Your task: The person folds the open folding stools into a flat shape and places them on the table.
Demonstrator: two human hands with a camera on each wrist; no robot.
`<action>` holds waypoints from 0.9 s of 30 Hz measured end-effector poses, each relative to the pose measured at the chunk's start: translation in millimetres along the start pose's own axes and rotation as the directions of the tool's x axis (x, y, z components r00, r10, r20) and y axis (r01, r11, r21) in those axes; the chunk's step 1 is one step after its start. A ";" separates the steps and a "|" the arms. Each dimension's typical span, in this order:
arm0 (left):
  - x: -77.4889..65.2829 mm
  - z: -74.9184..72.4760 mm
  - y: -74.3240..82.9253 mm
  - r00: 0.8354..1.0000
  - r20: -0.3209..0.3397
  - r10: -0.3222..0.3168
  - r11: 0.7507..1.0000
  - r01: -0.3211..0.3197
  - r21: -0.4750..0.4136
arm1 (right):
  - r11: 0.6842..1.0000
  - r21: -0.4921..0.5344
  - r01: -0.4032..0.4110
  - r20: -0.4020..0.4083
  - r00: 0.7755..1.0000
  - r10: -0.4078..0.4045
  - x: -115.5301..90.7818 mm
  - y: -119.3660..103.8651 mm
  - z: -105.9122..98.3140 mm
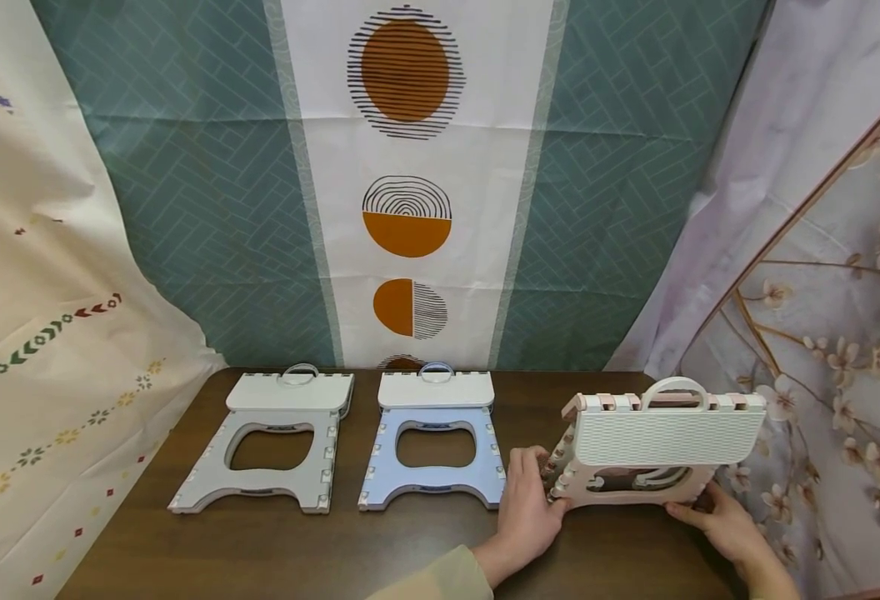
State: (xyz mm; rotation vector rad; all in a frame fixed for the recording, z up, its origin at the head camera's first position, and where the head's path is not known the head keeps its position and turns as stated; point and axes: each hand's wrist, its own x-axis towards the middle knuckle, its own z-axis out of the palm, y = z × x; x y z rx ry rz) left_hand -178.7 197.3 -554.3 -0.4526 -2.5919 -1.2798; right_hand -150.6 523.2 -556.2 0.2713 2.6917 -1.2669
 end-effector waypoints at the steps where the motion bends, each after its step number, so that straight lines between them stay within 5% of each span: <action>1: 0.6 0.0 0.5 1.000 0.000 0.003 1.000 -0.003 0.010 | 1.000 -0.003 -0.006 0.005 1.000 0.006 0.0 -0.6 -0.2; 12: 4.4 -2.8 5.1 0.986 0.147 -0.076 0.996 0.082 -0.033 | 0.998 0.040 0.044 -0.013 0.999 -0.043 -0.5 4.1 2.0; 27: 6.1 -5.4 5.6 0.981 0.181 -0.075 0.996 0.082 -0.032 | 0.998 -0.003 0.064 -0.029 0.997 -0.064 -0.7 6.7 3.7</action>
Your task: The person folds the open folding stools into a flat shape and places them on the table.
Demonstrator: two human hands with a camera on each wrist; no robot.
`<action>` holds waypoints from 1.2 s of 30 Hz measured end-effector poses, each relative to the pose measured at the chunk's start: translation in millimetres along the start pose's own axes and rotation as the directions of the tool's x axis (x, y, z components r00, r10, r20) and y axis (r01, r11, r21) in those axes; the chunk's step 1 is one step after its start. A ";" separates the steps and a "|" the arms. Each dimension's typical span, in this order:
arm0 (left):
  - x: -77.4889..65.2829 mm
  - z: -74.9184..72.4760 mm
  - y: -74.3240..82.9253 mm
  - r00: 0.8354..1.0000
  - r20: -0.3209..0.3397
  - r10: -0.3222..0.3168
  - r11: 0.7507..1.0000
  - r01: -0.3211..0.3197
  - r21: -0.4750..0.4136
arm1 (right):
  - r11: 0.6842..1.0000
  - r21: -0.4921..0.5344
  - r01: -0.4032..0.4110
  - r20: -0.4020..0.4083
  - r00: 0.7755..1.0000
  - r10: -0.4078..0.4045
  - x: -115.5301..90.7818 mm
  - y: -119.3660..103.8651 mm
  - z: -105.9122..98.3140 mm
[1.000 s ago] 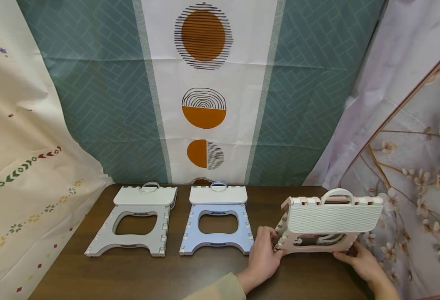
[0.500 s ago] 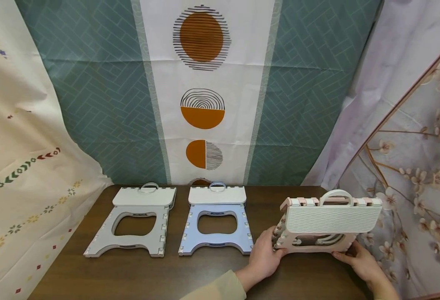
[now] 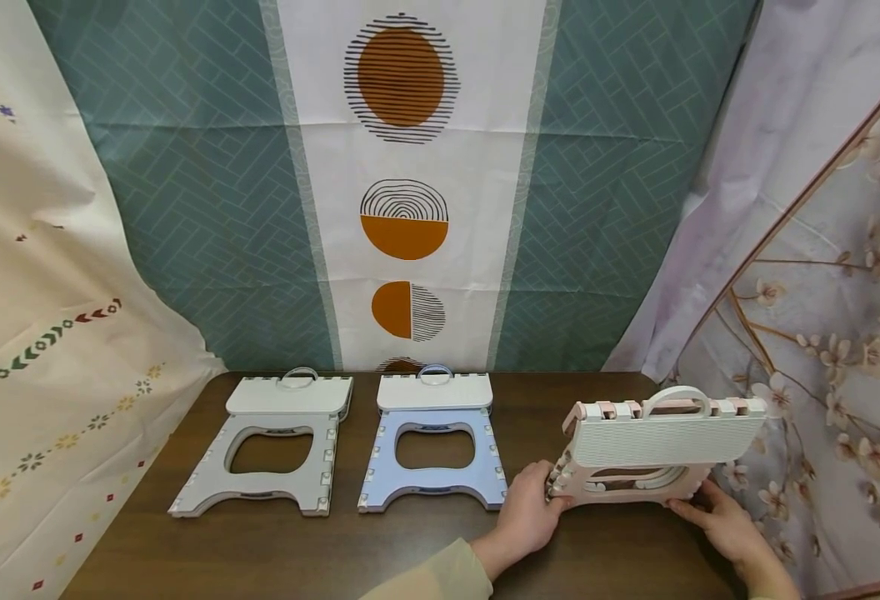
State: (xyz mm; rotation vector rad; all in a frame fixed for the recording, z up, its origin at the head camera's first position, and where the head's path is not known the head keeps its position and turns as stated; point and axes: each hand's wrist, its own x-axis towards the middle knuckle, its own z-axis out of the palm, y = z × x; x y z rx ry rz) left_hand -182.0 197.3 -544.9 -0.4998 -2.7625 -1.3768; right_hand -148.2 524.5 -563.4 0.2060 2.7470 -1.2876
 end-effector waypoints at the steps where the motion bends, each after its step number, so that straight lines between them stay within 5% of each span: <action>1: -0.2 -0.3 0.3 1.000 0.002 -0.002 1.000 0.002 -0.002 | 1.000 0.005 0.003 -0.002 1.000 -0.003 -0.5 0.4 0.1; 14: 5.1 -3.5 3.2 0.999 0.030 -0.024 0.998 0.025 -0.054 | 0.997 0.038 0.061 -0.024 0.998 -0.060 -3.6 3.7 -2.1; 27: 10.3 -7.4 1.4 0.999 0.035 -0.004 0.998 0.007 -0.062 | 0.997 0.068 0.042 -0.063 0.997 -0.038 -4.7 7.3 1.8; 36: 11.6 -6.0 1.1 0.999 0.044 0.000 0.999 0.002 -0.045 | 1.000 0.001 0.014 -0.065 0.998 -0.014 -5.4 4.6 0.5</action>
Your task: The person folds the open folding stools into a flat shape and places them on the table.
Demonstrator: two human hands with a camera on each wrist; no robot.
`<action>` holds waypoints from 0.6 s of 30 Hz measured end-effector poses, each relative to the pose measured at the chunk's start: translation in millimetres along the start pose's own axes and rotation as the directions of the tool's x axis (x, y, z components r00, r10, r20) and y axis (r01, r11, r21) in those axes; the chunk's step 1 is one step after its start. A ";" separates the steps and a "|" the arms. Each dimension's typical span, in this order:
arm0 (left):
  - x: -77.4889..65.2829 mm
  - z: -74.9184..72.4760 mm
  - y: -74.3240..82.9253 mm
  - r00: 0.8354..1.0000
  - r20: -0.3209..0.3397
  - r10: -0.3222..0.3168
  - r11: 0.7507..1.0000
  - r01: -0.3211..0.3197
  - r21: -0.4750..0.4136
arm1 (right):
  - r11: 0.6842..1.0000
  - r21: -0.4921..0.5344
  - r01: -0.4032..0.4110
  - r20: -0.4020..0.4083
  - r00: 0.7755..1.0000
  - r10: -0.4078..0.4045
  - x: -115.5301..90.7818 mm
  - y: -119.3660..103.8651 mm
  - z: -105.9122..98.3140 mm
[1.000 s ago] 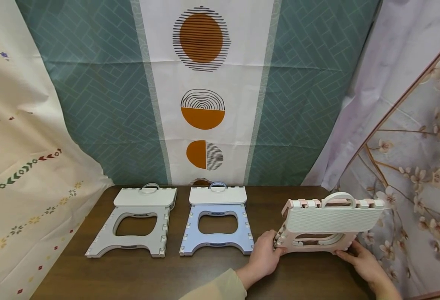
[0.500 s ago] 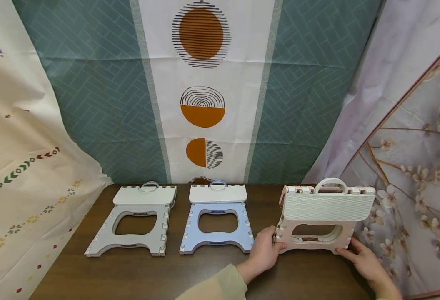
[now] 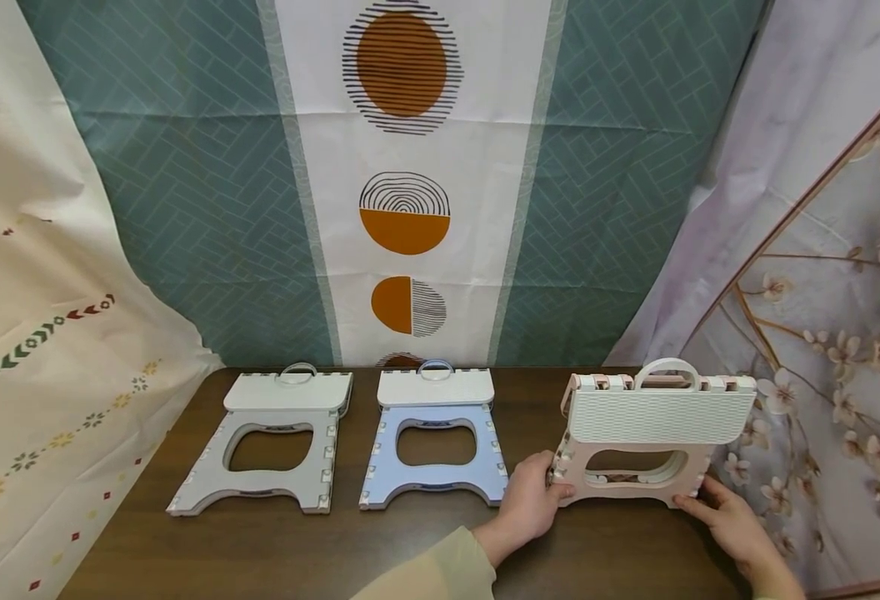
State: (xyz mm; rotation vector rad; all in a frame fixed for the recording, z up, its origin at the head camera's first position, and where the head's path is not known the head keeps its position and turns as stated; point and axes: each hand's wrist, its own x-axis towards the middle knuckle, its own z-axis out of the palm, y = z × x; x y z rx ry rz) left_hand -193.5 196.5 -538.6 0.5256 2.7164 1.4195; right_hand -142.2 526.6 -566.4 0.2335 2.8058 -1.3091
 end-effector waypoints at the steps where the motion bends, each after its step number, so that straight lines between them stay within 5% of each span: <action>1: -0.4 0.0 0.4 1.000 -0.001 -0.001 1.000 0.001 0.000 | 1.000 -0.006 -0.002 0.000 1.000 0.002 0.0 0.1 -0.1; 18: 1.1 -0.3 2.5 1.000 0.008 -0.026 1.000 0.026 -0.011 | 0.998 0.064 0.007 -0.034 0.999 -0.004 -0.2 -1.2 0.0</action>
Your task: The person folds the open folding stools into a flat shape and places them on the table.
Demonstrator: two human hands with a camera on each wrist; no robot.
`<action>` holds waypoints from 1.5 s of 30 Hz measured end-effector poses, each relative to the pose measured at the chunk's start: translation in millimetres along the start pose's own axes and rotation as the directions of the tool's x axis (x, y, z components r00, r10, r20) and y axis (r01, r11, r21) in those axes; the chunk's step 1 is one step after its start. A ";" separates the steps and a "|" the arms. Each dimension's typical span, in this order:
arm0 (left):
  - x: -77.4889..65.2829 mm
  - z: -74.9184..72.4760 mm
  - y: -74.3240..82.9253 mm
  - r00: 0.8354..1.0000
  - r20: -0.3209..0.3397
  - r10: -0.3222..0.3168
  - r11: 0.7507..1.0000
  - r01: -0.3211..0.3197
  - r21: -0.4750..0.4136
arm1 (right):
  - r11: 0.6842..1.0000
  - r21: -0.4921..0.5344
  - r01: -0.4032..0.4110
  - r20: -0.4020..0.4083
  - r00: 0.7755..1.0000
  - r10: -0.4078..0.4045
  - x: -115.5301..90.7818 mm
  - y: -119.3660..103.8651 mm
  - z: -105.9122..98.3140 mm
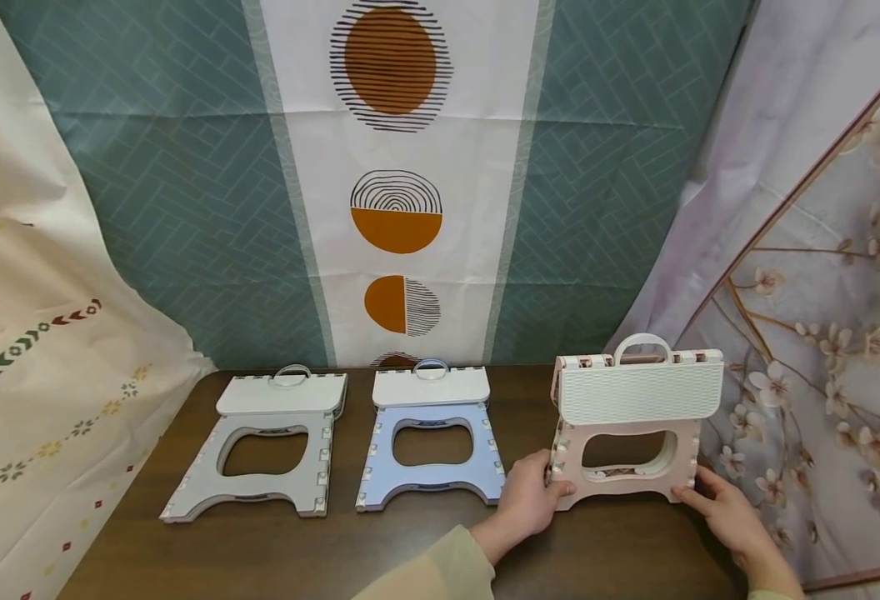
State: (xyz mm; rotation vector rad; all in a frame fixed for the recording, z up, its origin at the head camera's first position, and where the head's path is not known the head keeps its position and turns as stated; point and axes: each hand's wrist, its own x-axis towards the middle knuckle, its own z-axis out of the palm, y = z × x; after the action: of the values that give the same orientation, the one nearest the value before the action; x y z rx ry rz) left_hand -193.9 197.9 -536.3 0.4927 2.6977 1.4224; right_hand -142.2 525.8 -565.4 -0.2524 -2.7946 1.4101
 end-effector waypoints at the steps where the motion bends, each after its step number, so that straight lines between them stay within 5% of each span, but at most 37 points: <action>1: 0.0 -0.7 0.5 1.000 0.003 -0.004 1.000 0.004 -0.007 | 1.000 -0.009 -0.002 0.003 1.000 0.002 0.5 -0.9 -0.1; 12: 0.9 -3.0 4.3 0.993 0.072 -0.089 0.988 0.098 -0.123 | 0.997 -0.044 -0.063 0.097 0.993 0.067 -5.8 -12.5 -2.2; 19: 0.6 -6.4 2.9 0.985 0.100 -0.144 0.981 0.156 -0.118 | 0.992 -0.042 -0.118 0.151 0.981 0.123 -8.1 -17.9 -7.0; 28: -5.6 -6.0 8.5 0.961 0.142 -0.237 0.923 0.268 -0.277 | 0.981 -0.088 -0.170 0.192 0.964 0.184 -10.4 -22.4 -16.9; 45: -6.3 -4.8 -0.5 0.917 0.222 -0.331 0.873 0.387 -0.298 | 0.978 -0.100 -0.185 0.253 0.946 0.205 -7.2 -36.0 -22.1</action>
State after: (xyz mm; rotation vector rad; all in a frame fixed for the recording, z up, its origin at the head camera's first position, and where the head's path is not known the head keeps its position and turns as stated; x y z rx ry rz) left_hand -188.9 191.9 -534.7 0.0682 2.1988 1.5978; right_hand -138.6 521.4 -523.0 -0.3799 -3.1181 1.4785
